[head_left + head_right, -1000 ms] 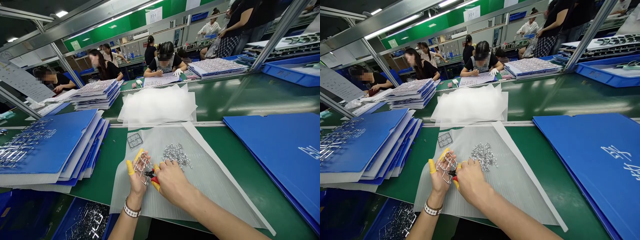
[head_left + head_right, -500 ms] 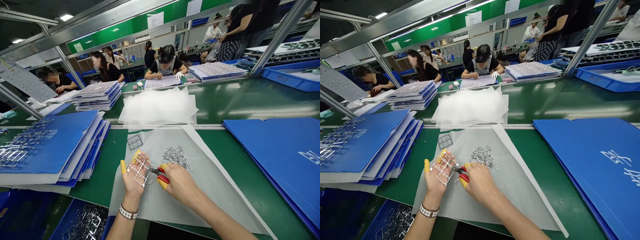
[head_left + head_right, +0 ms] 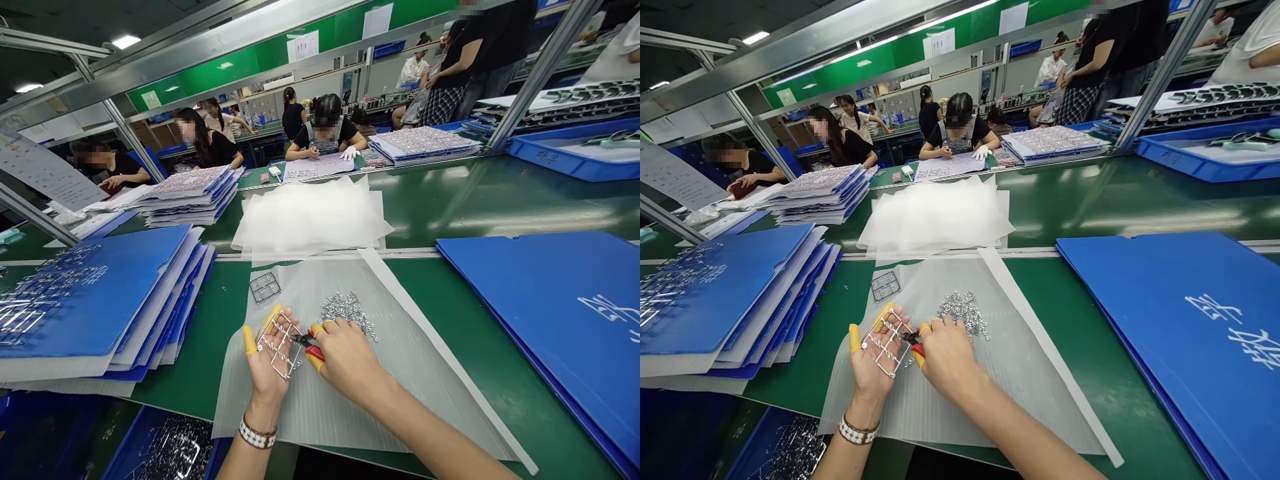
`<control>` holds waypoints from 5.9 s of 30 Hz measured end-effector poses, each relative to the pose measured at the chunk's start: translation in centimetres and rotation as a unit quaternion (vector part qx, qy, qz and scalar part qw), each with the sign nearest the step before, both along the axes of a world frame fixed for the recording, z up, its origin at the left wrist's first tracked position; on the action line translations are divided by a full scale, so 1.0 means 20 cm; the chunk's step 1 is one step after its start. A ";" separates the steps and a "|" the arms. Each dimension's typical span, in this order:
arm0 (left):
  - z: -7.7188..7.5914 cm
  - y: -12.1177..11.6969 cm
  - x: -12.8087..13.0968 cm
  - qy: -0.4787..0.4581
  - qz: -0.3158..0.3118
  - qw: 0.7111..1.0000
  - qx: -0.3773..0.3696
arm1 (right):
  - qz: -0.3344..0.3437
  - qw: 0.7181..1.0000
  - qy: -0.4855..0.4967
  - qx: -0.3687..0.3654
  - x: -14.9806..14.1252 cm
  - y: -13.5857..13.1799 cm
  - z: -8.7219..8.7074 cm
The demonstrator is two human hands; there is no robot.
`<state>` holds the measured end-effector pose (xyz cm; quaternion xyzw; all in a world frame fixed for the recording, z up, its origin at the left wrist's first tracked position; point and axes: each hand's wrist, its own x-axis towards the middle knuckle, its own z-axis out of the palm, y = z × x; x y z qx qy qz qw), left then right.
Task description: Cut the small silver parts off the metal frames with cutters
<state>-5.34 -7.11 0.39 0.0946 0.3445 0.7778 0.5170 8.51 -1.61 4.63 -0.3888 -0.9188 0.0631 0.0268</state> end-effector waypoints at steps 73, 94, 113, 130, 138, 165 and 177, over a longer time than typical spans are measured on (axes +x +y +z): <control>0.00 -0.05 0.03 0.084 -0.016 0.995 -0.043 | 0.069 0.997 0.012 -0.030 -0.08 -0.06 0.05; -0.04 -0.04 0.01 0.130 -0.007 0.990 -0.060 | 0.101 0.994 -0.021 -0.032 -0.08 -0.03 0.10; 0.00 -0.04 0.03 0.051 -0.051 0.997 -0.027 | 0.034 0.999 -0.017 0.005 -0.05 0.05 0.07; -0.01 -0.04 0.02 0.079 -0.049 0.996 -0.016 | 0.049 0.998 -0.026 0.010 -0.05 0.05 0.10; 0.02 -0.03 -0.05 -0.005 -0.038 0.999 -0.024 | 0.029 0.999 -0.039 -0.006 0.01 0.01 0.04; 0.02 -0.01 -0.03 0.055 0.006 0.998 -0.033 | 0.044 0.998 -0.038 0.013 -0.03 -0.01 0.02; 0.02 0.00 -0.02 0.032 0.033 0.998 -0.049 | 0.059 0.997 -0.030 -0.026 -0.08 -0.08 0.04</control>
